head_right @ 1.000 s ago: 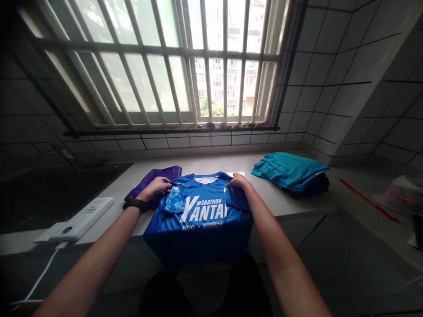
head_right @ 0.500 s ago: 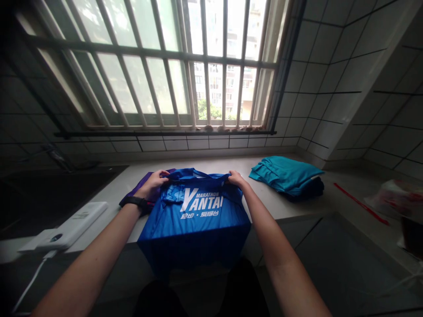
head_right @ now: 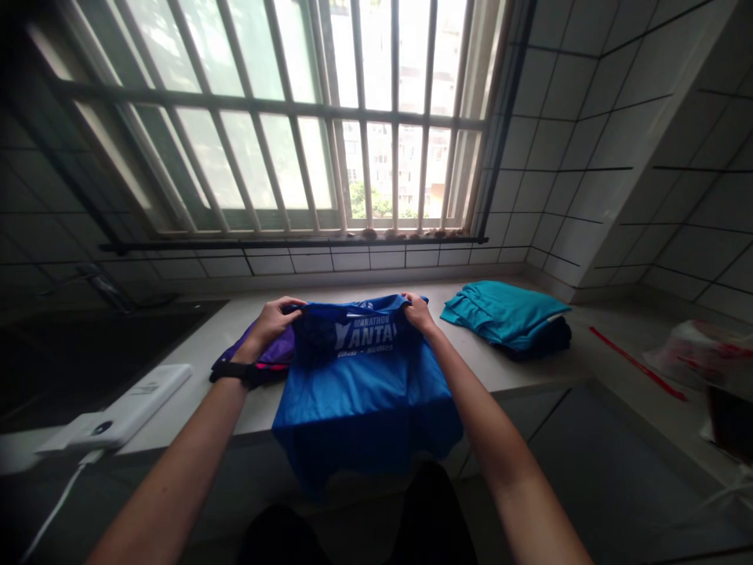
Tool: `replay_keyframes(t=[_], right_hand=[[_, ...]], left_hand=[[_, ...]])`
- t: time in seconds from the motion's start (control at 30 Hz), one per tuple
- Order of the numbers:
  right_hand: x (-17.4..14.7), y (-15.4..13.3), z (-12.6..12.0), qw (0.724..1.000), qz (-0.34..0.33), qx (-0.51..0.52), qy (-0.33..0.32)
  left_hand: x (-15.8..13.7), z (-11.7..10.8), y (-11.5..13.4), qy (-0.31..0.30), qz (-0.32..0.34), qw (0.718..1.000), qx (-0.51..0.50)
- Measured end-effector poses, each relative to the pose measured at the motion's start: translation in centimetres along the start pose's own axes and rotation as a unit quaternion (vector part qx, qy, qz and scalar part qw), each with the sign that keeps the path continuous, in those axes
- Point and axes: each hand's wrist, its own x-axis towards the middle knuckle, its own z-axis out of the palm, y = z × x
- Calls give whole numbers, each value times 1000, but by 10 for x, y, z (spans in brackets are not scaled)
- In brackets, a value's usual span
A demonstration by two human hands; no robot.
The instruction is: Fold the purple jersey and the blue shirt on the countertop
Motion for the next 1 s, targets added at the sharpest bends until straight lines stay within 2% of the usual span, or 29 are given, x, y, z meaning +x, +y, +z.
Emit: replay_keyframes(t=[0.1, 0.17, 0.27, 0.43, 0.57, 0.8, 1.0], right_hand=[[-20, 6, -10, 999, -25, 25, -24], [-39, 11, -18, 996, -57, 52, -43], [-75, 22, -26, 988, -103, 86, -76], [-125, 47, -29, 976, -137, 27, -167], [-137, 59, -27, 968, -140, -10, -210], [-132, 66, -12, 980, -129, -45, -148], [-99, 72, -2, 982, -111, -85, -125]], left_hand=[[-34, -5, -2, -120, -20, 992, -29], [-60, -8, -1, -167, -47, 984, -41], [-96, -8, -5, -174, -72, 982, -34], [-127, -1, -18, -221, -22, 975, 0], [-129, 9, -18, -215, -10, 976, 35], [-124, 26, -6, -184, -29, 978, 92], [-82, 47, -25, -147, -11, 974, 170]])
